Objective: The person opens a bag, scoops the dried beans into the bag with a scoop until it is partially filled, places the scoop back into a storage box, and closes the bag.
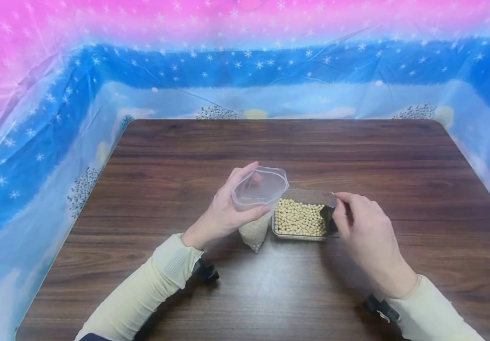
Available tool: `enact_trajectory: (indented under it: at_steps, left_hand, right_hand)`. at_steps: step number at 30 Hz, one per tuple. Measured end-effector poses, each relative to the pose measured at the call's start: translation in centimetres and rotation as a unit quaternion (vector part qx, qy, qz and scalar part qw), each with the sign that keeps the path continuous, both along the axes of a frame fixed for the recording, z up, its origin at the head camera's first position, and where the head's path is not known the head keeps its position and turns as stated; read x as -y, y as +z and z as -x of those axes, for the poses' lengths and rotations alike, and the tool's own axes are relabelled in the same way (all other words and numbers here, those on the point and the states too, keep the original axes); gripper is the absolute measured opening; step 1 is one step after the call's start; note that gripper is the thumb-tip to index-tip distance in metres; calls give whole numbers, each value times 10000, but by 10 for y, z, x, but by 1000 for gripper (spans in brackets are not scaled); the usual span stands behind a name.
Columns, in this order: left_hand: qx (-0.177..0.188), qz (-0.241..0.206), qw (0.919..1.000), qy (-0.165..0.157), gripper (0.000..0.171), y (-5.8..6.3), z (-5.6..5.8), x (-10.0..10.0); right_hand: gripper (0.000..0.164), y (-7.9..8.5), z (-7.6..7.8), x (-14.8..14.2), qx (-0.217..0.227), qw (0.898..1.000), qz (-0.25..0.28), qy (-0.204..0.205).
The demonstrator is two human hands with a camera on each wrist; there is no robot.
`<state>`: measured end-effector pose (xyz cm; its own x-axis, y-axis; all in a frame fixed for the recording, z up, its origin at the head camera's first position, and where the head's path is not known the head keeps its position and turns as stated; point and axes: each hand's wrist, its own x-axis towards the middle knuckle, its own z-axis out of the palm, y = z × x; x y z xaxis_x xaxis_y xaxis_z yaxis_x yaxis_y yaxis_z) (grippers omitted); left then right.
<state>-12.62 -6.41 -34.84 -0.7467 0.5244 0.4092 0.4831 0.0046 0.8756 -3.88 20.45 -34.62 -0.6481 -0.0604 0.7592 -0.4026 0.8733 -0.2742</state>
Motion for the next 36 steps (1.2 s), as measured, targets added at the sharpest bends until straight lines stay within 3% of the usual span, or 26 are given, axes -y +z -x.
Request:
enact_trajectory:
  at_steps: [6, 10, 13, 17, 20, 23, 26, 36]
  left_hand:
    - [-35, -52, 10000, -1, 82, 0, 1, 0]
    - [-83, -97, 9999, 19, 82, 1, 1, 0]
    - [-50, -95, 9999, 28, 82, 2, 0, 0]
    - [-36, -101, 9999, 27, 82, 2, -1, 0]
    - [22, -134, 9999, 8, 82, 1, -1, 0]
    - [94, -147, 9998, -8, 81, 1, -1, 0]
    - [95, -147, 9998, -11, 81, 1, -1, -1]
    - [89, -169, 9998, 24, 81, -1, -2, -1]
  right_hand:
    - [15, -7, -2, -12, 479, 9929, 976, -480]
    - [14, -8, -2, -17, 1051, 9780, 1644, -735]
    - [16, -8, -3, -20, 1907, 9508, 2332, -727]
    - [28, -8, -3, -28, 2934, 8987, 3247, -281]
    - [32, -13, -1, -34, 3408, 8617, 3757, 105]
    - [35, -20, 1, -38, 3718, 8311, 4123, 317]
    - [37, -28, 2, -40, 3871, 8094, 4393, 456]
    - [30, -45, 2, -42, 3874, 7579, 5176, 874]
